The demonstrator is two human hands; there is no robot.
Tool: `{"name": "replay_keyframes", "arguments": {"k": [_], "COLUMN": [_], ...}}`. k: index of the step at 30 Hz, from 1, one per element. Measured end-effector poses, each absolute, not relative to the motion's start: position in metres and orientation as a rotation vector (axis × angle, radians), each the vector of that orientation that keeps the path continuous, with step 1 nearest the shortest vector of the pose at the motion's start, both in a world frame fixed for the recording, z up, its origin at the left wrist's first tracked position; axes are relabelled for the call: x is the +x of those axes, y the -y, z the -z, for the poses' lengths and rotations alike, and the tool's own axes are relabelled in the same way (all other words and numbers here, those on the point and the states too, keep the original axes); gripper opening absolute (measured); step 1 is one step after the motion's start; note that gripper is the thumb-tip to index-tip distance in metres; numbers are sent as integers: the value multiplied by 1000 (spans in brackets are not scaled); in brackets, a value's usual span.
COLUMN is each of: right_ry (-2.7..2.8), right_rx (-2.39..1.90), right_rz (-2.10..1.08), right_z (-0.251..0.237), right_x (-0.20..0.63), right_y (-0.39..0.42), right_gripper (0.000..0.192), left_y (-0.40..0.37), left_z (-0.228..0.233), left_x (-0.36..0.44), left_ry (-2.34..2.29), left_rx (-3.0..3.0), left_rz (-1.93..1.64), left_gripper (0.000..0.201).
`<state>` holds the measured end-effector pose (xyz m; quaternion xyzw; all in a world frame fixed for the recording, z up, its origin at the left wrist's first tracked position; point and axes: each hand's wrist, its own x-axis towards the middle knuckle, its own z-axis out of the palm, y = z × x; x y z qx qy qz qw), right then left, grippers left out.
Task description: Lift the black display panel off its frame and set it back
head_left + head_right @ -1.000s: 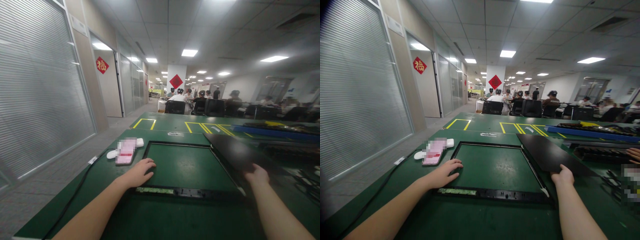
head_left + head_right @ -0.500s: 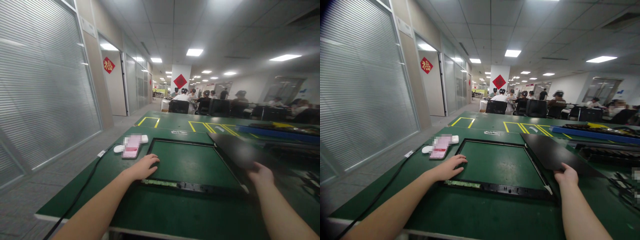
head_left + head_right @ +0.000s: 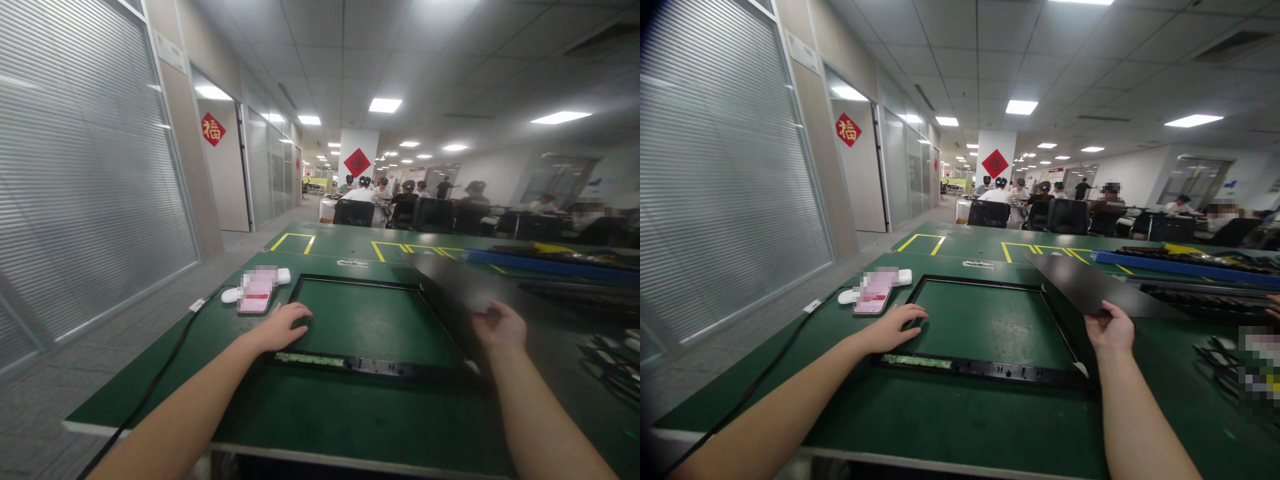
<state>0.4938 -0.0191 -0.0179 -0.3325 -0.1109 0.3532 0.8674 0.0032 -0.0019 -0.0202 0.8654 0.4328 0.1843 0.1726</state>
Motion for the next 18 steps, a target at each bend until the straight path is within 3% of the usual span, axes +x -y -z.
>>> {"name": "replay_keyframes", "arguments": {"k": [5, 9, 13, 18], "right_ry": [337, 312, 400, 595], "right_rx": [-675, -658, -731, -974], "right_rz": [-767, -788, -911, -868], "right_z": [3, 1, 8, 21], "right_x": [477, 473, 474, 475], "right_y": [29, 29, 24, 17], "right_gripper": [12, 13, 17, 14], "left_y": [-2, -7, -5, 0], "left_z": [20, 19, 9, -8], "left_x": [5, 10, 11, 5], "left_ry": [-1164, -1077, -825, -661], "left_rx": [2263, 1738, 1133, 908], "left_rz": [-842, -1046, -1078, -1102], "left_gripper": [38, 48, 48, 41]}}
